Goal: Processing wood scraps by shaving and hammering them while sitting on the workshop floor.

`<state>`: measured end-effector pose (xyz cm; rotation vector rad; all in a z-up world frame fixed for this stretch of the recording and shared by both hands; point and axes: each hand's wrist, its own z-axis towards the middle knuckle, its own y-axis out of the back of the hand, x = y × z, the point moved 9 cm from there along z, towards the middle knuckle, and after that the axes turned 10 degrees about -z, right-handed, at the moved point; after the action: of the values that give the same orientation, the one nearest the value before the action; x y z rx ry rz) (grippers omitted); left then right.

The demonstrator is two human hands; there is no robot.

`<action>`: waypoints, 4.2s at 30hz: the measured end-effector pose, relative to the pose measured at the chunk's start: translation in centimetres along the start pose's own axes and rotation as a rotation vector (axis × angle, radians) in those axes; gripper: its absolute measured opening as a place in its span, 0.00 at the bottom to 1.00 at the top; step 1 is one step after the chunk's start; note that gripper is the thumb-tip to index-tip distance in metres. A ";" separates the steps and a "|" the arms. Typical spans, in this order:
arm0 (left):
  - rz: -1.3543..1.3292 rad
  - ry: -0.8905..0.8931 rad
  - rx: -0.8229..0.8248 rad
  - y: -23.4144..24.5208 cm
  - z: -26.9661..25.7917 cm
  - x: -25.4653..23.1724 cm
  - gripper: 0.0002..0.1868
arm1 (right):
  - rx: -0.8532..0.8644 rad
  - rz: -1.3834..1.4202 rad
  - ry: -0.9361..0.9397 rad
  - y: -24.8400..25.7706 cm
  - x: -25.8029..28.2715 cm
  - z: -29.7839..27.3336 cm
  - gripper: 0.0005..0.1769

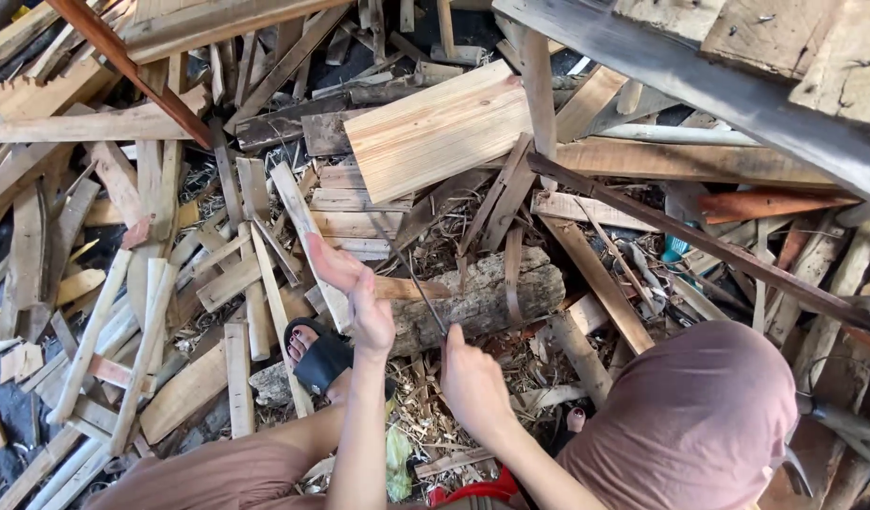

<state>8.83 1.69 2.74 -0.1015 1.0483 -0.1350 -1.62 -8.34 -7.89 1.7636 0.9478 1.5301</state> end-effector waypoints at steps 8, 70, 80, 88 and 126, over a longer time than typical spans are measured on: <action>-0.018 -0.027 -0.017 0.9 1.4 1.6 0.44 | -0.129 -0.047 -0.033 3.7 0.5 0.5 0.12; -0.361 -0.217 -0.273 2.5 2.3 1.3 0.15 | 0.119 0.121 -0.104 0.0 -0.9 0.5 0.12; -0.294 -0.202 -0.323 3.9 2.4 1.5 0.18 | 0.021 0.034 -0.090 1.5 0.3 0.6 0.09; -0.298 -0.148 -0.384 4.1 0.5 0.8 0.20 | -0.023 -0.108 0.021 -6.1 -1.1 0.9 0.14; -0.283 -0.144 -0.428 6.8 2.3 2.1 0.21 | -0.024 -0.157 0.041 -8.9 -0.2 2.6 0.18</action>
<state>12.24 8.08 1.11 -0.6397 0.9018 -0.1554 -0.15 -3.54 -15.73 1.6066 1.0579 1.4758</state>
